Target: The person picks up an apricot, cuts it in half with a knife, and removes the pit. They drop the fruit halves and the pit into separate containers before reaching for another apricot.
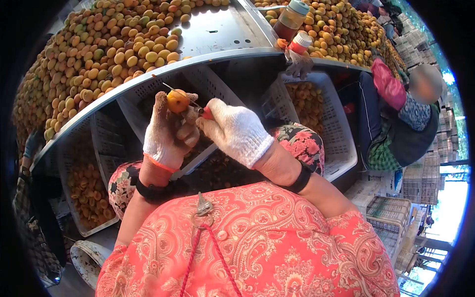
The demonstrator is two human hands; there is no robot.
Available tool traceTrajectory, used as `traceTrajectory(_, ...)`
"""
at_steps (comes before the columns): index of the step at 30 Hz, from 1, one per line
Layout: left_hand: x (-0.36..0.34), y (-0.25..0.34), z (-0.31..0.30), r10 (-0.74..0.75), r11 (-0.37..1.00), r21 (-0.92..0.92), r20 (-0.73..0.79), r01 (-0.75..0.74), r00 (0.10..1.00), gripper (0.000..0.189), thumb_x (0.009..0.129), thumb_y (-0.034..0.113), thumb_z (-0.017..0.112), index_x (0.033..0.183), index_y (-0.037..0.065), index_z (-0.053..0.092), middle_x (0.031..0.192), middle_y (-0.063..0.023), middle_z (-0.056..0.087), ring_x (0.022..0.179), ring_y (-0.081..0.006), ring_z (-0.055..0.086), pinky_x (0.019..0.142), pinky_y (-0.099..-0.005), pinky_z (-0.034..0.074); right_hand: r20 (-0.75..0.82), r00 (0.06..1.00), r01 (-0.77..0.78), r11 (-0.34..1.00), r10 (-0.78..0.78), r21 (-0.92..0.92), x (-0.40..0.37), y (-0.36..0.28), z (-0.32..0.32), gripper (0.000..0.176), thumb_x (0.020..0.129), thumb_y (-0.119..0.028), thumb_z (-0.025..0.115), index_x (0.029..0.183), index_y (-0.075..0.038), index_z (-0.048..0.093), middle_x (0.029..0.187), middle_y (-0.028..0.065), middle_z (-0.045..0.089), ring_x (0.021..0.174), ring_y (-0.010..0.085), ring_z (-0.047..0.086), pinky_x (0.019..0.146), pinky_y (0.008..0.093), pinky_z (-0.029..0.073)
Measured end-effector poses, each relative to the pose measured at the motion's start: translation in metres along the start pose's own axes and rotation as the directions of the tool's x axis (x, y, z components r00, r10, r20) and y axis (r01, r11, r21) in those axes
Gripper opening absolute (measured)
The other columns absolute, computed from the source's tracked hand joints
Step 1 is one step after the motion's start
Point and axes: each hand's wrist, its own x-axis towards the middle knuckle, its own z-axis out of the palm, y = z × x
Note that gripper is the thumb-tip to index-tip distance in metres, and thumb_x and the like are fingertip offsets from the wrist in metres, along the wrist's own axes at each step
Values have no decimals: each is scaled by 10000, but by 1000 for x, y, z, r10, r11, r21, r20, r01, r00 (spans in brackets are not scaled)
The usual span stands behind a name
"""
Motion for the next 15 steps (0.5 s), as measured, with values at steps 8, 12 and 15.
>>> traceTrajectory(8,8,-10,1,148,988,72,-217,-135,965,484,880,609,667,1038,155,604,776,23,560,567,-69,397,525,-235,311,36,999,-32,999,32,3,-5,3,11,198,959,-182,636,954,-20,523,718,227,603,762,442,640,588,440,475)
traceTrajectory(12,6,-8,-7,108,992,77,-165,-97,980,476,874,613,673,1029,168,609,773,32,554,586,-65,426,529,-225,323,57,995,-86,996,87,-9,-5,3,22,161,958,-152,597,978,-14,517,737,240,626,774,449,645,600,465,487)
traceTrajectory(15,1,-10,5,115,990,110,-306,-85,945,492,858,643,674,998,175,619,763,38,549,602,-58,457,529,-216,327,58,993,-98,995,99,-10,-7,2,31,157,950,-142,582,999,-10,513,750,249,638,777,452,648,609,489,496)
